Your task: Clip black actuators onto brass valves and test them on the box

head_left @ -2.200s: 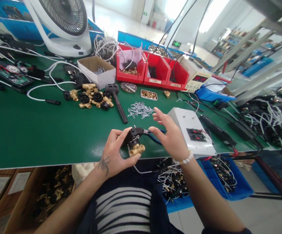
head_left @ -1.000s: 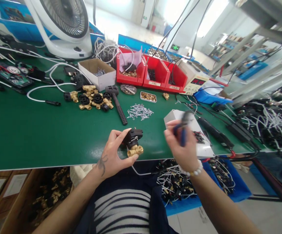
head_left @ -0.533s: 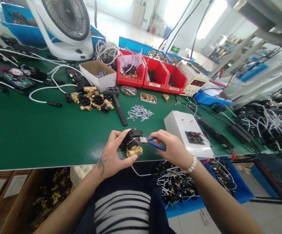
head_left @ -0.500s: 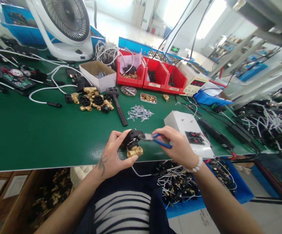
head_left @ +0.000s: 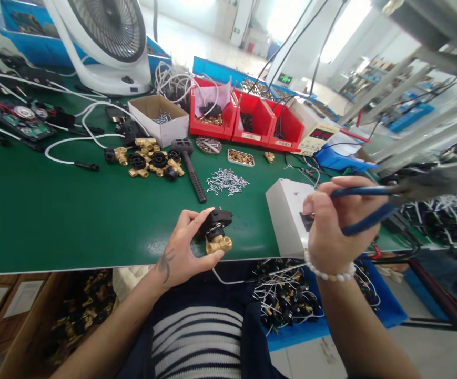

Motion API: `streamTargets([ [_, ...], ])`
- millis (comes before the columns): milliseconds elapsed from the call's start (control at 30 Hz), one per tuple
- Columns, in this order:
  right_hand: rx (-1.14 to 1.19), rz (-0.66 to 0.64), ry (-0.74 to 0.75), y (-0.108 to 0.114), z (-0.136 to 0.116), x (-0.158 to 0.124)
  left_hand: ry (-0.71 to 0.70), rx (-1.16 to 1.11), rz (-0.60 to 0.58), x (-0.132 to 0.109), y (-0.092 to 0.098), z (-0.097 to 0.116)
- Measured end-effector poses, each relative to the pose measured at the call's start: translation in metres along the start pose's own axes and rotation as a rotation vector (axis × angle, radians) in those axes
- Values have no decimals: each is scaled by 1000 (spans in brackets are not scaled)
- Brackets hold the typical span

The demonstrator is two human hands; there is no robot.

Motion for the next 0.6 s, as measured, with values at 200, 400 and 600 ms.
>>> streamTargets([
  [200, -166, -612, 177, -53, -2, -24, 13, -2, -26, 0, -1, 0],
  [400, 48, -10, 138, -4, -8, -3, -11, -3, -14, -1, -2, -1],
  [600, -257, -567, 189, -46, -7, -17, -24, -7, -2, -1, -2, 1],
])
Point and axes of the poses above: each hand's wrist, its own x-axis towards the middle knuckle, its own y-axis out of the back of the hand, z = x × y, the point moved 8 cm from there along x, towards the middle knuckle, and after that the axes turned 10 degrees about -y, right-handed, at the moved point
